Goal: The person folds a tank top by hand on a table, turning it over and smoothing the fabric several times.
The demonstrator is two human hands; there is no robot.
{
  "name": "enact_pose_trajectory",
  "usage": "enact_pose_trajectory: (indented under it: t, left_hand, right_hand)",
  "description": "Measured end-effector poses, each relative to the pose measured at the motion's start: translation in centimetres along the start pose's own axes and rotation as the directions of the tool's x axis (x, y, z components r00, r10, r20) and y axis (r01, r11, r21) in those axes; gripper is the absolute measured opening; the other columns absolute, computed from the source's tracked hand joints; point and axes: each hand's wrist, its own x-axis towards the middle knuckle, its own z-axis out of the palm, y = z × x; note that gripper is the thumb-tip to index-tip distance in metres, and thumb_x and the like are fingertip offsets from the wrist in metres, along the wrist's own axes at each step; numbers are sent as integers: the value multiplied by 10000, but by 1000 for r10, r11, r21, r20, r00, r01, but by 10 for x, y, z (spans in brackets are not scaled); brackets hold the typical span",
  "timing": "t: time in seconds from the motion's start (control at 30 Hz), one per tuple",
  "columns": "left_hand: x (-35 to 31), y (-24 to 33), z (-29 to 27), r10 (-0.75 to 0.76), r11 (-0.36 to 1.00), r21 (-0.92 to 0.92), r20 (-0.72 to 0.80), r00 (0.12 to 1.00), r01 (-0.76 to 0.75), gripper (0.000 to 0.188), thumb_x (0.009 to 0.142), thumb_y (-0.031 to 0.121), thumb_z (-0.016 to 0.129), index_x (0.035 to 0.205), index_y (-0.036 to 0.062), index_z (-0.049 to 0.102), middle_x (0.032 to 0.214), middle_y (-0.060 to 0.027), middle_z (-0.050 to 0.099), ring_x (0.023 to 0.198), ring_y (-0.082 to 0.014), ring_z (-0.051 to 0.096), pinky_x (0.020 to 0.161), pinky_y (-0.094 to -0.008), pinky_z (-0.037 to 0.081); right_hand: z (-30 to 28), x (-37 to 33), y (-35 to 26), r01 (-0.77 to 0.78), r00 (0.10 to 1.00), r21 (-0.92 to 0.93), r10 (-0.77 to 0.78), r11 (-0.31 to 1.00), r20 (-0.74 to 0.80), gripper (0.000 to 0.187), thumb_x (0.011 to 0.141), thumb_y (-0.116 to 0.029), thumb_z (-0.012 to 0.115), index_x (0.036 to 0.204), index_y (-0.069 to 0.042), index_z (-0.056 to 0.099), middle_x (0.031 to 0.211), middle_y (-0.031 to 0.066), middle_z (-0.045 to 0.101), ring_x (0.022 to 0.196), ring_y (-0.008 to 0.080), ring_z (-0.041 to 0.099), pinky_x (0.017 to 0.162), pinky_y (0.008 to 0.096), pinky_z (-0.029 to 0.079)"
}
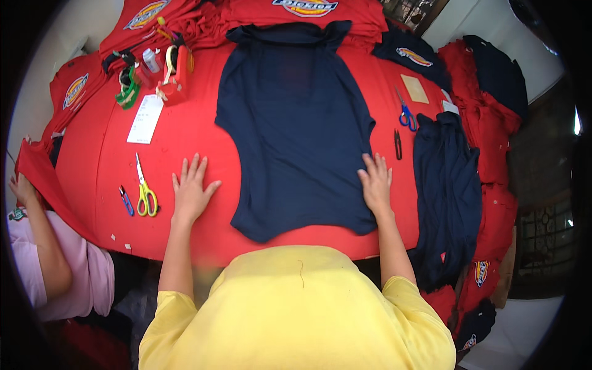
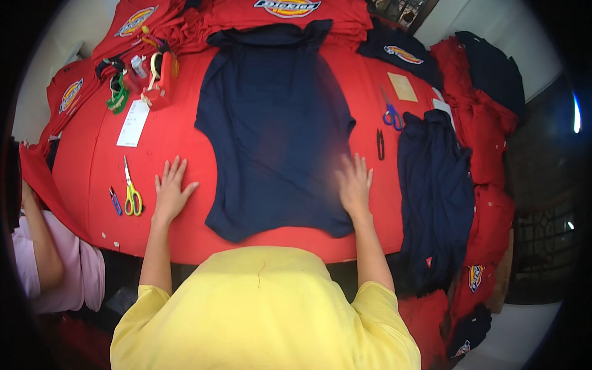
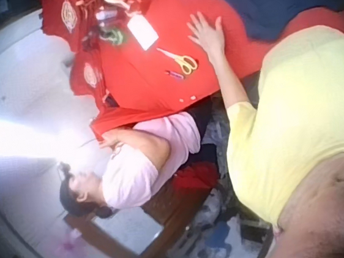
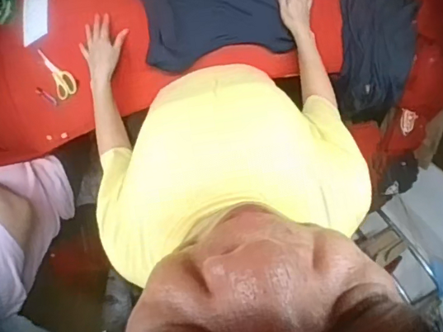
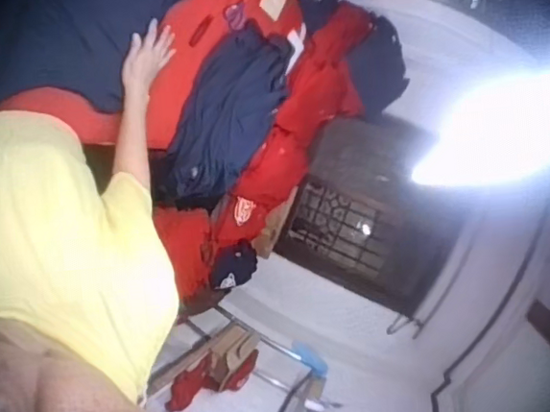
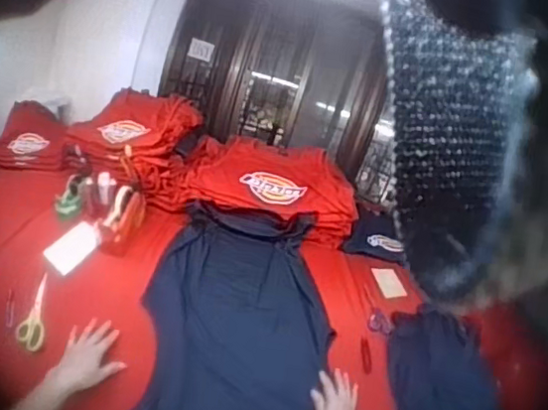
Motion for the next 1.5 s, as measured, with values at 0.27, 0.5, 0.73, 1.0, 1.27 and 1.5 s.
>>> enact_pose_trajectory:
  t: [0.27, 0.5, 0.73, 1.0, 1.27, 1.5]
  left_hand:
    - [-64, 52, -21, 307, 786, -588, 102, 946, -192, 528, 792, 131, 725, 1283, 73, 541, 959, -95, 600, 822, -202, 577, 778, -340, 479]
    - [-88, 26, -41, 91, 799, -573, 416, 905, 184, 345, 744, 81, 755, 1074, 55, 658, 843, -69, 579, 662, -158, 470, 642, -298, 427]
    - [-101, 19, -53, 183, 816, -574, 378, 907, 75, 461, 737, 91, 760, 1162, 57, 588, 941, -113, 535, 896, -262, 539, 807, -339, 454]
    - [-95, 20, -86, 153, 908, -406, 99, 983, -100, 468, 550, -148, 560, 955, 52, 683, 946, -129, 505, 961, -297, 536, 844, -366, 463]
    - [-50, 12, -204, 892, 18, -875, -205, 404, -483, 83, 734, -12, 672, 803, -46, 704, 776, -110, 692, 675, -205, 674, 642, -299, 524]
    - [102, 28, -105, -163, 348, -935, -130, 978, -66, 577, 965, 478, 476, 1255, -16, 543, 1031, -161, 647, 916, -189, 601, 840, -308, 471]
  right_hand:
    - [-68, -44, -15, -298, 918, 95, 258, 950, 300, 302, 856, -216, 661, 1034, 20, 604, 1005, 180, 593, 999, 329, 576, 855, 430, 452]
    - [-79, -64, 6, -513, 821, 346, 331, 785, 466, 426, 774, -130, 749, 1127, -5, 546, 727, 94, 546, 724, 221, 563, 708, 366, 457]
    - [-96, -67, -9, -490, 864, 731, 155, 475, 478, 460, 840, -23, 652, 1283, -28, 527, 873, 52, 634, 839, 129, 589, 799, 251, 452]
    - [-145, -63, 8, -284, 959, 935, 85, 212, 272, 154, 875, -110, 646, 817, 32, 663, 810, 80, 673, 721, 118, 610, 691, 246, 468]
    - [-219, 20, 18, 36, 394, 902, -823, -431, -409, 485, 894, -395, 665, 867, 88, 688, 659, 185, 643, 484, 213, 571, 499, 331, 465]
    - [-151, 94, -46, 115, 987, 901, -147, 419, -58, 682, 940, -308, 572, 1476, -15, 270, 1456, 217, 383, 1336, 279, 403, 1083, 364, 318]
